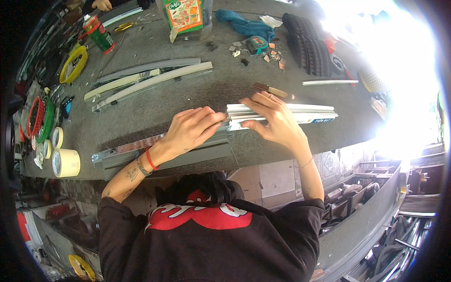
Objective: The person assembles aluminum window frame profiles by inserting small plastic spacers into the ends of the profiles. They then use scissors to trim excess material from the profiles. The person works at a cluttered workbench in a workshop.
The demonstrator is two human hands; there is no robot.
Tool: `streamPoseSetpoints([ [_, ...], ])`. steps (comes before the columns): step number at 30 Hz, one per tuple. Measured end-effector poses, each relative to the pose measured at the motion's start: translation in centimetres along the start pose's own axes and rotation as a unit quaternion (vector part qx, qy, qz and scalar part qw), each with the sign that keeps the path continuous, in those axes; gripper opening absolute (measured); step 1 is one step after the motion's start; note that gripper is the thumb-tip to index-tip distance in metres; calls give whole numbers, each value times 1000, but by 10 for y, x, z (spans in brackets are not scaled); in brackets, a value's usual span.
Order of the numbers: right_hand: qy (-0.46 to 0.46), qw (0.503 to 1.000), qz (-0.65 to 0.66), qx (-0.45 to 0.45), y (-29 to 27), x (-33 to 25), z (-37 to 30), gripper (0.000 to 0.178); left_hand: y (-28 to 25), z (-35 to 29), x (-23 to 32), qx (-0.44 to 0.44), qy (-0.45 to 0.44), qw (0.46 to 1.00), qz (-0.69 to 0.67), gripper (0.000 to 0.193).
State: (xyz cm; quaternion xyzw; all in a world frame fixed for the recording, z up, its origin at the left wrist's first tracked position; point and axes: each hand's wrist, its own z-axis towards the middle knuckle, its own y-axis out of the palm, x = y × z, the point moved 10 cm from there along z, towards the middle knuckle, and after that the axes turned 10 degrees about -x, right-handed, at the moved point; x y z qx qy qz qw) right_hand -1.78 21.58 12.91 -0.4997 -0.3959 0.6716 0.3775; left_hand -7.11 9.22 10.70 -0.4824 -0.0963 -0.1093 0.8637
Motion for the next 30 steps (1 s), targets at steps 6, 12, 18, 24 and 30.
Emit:
streamPoseSetpoints([
  [6,6,999,34,-39,3,3,7,51,0,2,-3,-3,-11,1000,-13,27],
  [12,30,996,35,-78,8,6,10,49,8,6,0,-33,-5,999,30,24],
  [18,8,996,45,-78,5,6,11,51,6,3,-4,1,-16,1000,-25,20],
  [24,-13,997,46,-62,1,4,12,52,0,0,-4,29,-15,999,-41,20],
  [30,-27,997,48,-53,-2,2,12,51,-3,-1,0,47,2,998,-36,20],
])
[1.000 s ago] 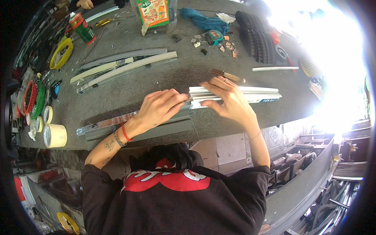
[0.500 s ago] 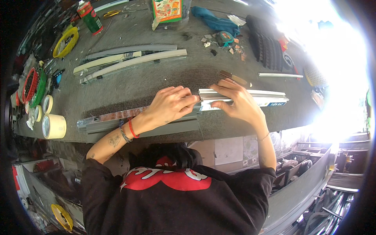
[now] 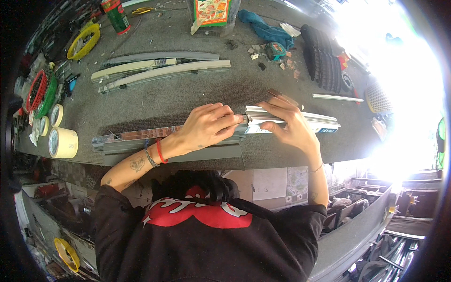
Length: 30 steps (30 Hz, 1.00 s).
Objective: The person assembles aluminum window frame profiles by inserting small plastic spacers into the ends of the profiles. They then use scissors to trim excess material from the profiles. The person works at a cluttered workbench in a workshop.
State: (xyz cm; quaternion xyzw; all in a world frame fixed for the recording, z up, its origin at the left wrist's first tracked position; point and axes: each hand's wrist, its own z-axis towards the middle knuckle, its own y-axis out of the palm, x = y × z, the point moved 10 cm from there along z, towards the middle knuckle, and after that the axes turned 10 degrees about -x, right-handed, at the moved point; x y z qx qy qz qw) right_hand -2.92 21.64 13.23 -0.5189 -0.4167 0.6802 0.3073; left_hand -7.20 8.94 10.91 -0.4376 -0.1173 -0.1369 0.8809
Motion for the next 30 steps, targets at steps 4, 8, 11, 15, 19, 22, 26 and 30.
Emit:
streamPoseSetpoints([
  [4,-5,1000,2,5,-1,-1,0,51,-2,0,3,8,8,1000,6,20],
  [8,-3,1000,-3,4,-1,-2,0,51,-2,0,2,3,2,1000,11,19],
  [11,-7,1000,-5,9,-2,-3,0,51,-4,0,2,18,4,1000,-1,18],
  [15,-7,1000,-4,18,-5,-3,0,53,-6,0,2,23,7,1000,4,18],
  [19,6,1000,-6,11,-3,-1,-2,55,-6,0,3,17,7,1000,9,19],
  [22,15,1000,-2,17,-3,0,-3,55,-5,0,3,8,3,1000,11,20],
  [26,13,999,-8,28,-5,0,-3,56,-8,1,5,20,7,1000,6,24],
  [30,24,999,-16,40,-6,-2,-5,56,-10,3,6,19,11,1000,-17,25],
])
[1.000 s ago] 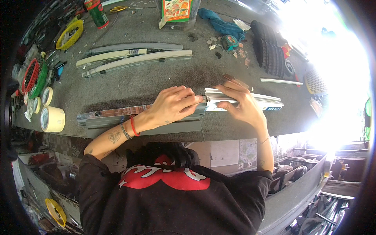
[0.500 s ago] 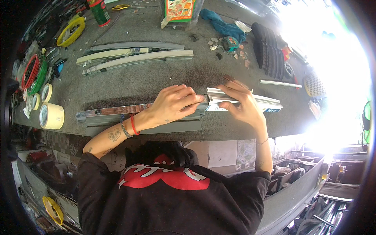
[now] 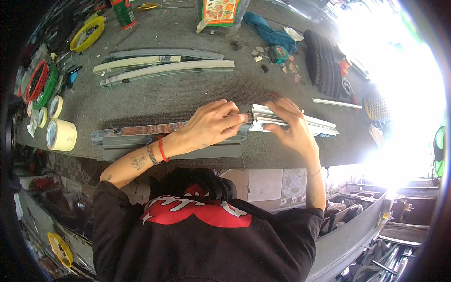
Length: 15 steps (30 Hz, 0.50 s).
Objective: The person assembles aluminum window frame profiles by inserting small plastic spacers into the ends of the profiles. They then use scissors to trim excess material from the profiles. The person works at a cluttered workbench in a workshop.
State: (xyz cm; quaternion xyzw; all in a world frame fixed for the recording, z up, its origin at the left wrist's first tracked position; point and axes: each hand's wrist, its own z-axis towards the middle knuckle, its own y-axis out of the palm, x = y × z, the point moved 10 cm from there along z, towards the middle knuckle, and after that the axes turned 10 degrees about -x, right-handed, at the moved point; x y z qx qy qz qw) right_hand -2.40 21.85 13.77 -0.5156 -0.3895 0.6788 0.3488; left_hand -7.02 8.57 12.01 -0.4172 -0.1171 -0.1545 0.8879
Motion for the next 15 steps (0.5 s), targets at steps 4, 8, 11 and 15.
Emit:
streamPoseSetpoints([
  [4,1,1000,-13,11,0,-1,-2,57,8,1,-4,-45,-16,999,-14,26],
  [8,7,1000,-23,14,3,3,-3,57,15,1,-7,-75,-27,997,-19,25],
  [11,-2,999,-30,22,3,4,-4,57,15,1,-7,-65,-33,997,-29,23],
  [15,-3,1000,-20,22,2,5,-3,57,14,0,-10,-55,-37,997,-44,22],
])
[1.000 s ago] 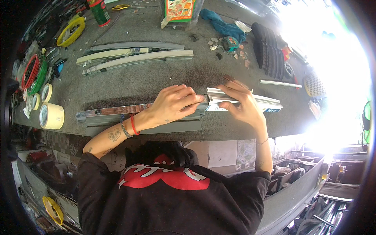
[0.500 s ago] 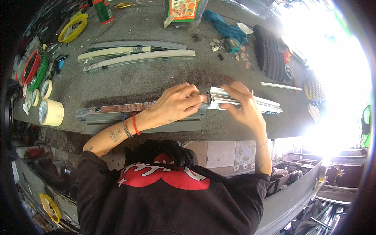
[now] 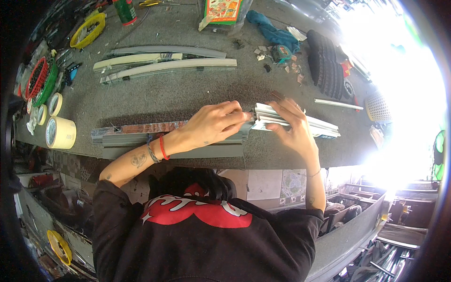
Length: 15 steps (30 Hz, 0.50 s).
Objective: The person assembles aluminum window frame profiles by inserting small plastic spacers into the ends of the profiles. They then use scissors to trim excess material from the profiles. The person works at a cluttered workbench in a workshop.
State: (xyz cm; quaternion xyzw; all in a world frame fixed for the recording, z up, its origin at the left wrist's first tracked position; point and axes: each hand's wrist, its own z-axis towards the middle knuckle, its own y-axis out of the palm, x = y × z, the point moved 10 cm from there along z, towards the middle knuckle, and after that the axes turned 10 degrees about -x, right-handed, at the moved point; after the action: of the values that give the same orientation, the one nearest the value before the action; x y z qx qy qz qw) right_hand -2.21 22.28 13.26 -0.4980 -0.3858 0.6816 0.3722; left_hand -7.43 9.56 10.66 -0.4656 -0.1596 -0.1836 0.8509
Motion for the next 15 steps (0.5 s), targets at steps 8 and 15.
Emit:
streamPoseSetpoints([
  [8,-10,1000,16,-5,1,1,2,58,-2,-2,-1,14,18,999,-30,19],
  [15,-11,997,-57,54,-3,-7,-3,60,-3,-1,-2,14,2,1000,-4,18],
])
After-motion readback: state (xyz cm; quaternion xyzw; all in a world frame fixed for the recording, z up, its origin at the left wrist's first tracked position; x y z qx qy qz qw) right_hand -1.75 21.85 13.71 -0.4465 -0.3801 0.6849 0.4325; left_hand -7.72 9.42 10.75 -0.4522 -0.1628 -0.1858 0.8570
